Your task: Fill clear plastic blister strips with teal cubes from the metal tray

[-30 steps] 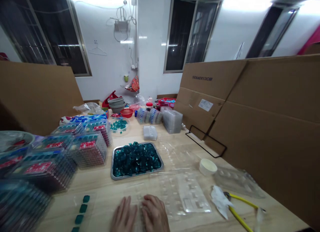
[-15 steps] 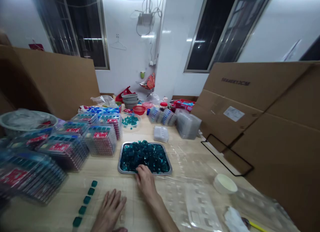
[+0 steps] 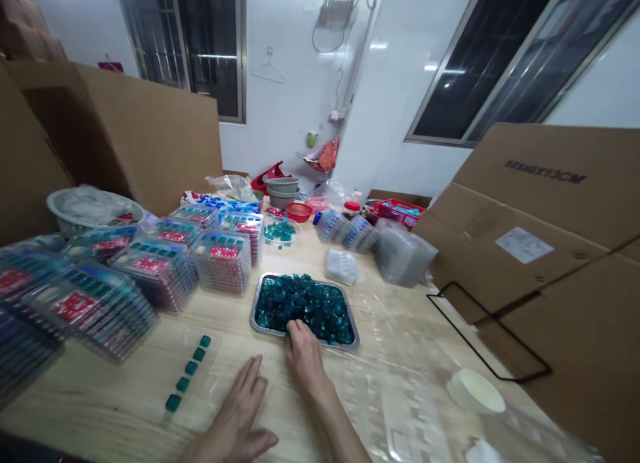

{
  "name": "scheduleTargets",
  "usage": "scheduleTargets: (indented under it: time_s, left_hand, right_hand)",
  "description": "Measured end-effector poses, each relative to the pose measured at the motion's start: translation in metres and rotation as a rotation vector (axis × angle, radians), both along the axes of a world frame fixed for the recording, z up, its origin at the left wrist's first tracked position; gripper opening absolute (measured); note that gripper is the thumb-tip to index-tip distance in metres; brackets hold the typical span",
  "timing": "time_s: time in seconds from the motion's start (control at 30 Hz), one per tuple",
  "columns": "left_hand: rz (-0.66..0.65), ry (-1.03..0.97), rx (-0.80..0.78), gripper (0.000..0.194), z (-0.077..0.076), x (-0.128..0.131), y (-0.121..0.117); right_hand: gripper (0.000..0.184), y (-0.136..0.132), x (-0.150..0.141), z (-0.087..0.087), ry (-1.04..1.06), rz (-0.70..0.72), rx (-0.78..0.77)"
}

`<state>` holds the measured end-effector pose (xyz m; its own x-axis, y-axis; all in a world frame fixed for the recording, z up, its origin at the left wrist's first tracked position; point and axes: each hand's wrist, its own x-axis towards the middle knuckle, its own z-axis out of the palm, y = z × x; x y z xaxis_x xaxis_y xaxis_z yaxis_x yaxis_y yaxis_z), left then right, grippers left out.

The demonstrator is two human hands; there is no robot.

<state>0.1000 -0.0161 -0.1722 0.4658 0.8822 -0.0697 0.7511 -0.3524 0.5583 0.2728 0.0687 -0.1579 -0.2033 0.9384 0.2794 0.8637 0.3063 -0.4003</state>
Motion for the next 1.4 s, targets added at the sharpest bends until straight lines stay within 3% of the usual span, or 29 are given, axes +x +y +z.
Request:
scheduleTargets:
  time_s: [0.1,0.2,0.4,0.5,0.6,0.77,0.83,0.9,1.0,1.1,1.23,1.4]
  left_hand:
    - [0.014,-0.014,-0.016,0.061,-0.005,0.001,-0.001]
    - [0.007,0.003,0.021,0.061,-0.021,0.001,-0.005]
    - [-0.01,-0.089,0.289,0.072,-0.073,0.001,-0.011]
    - [0.026,-0.15,0.399,0.08,-0.09,0.002,-0.014]
    - [0.033,-0.157,0.381,0.077,-0.086,0.002,-0.014]
    - [0.024,-0.044,0.102,0.063,-0.036,-0.004,-0.003]
    - [0.044,-0.031,0.074,0.054,-0.018,-0.007,0.001]
    - [0.041,-0.038,0.094,0.053,-0.011,-0.01,0.003]
    - [0.026,-0.065,0.157,0.062,-0.02,-0.011,0.002]
    - [0.059,-0.088,0.252,0.074,-0.041,-0.009,-0.002]
    - [0.155,-0.137,0.385,0.083,-0.06,-0.005,-0.004]
    - [0.229,-0.21,0.525,0.053,-0.068,-0.006,-0.004]
  right_hand:
    - [0.019,-0.011,-0.008,-0.008,0.312,0.022,-0.084]
    - [0.018,-0.021,-0.02,-0.02,0.51,0.006,-0.168]
    - [0.016,-0.03,-0.031,-0.021,0.414,0.046,-0.135]
    - [0.018,-0.033,-0.031,-0.02,0.343,0.102,-0.094]
    - [0.023,-0.033,-0.032,-0.023,0.306,0.133,-0.066]
    - [0.021,-0.032,-0.031,-0.024,0.367,0.165,-0.064]
    - [0.016,-0.034,-0.021,-0.023,0.416,0.139,-0.043]
    - [0.015,-0.036,-0.005,-0.024,0.396,0.028,0.029]
    - [0.013,-0.038,0.023,-0.027,0.187,-0.166,0.11]
    - [0.016,-0.037,0.041,-0.029,0.0,-0.222,0.075]
    - [0.022,-0.038,0.034,-0.026,0.087,-0.142,0.044]
    - [0.024,-0.048,-0.003,-0.015,0.236,0.059,-0.125]
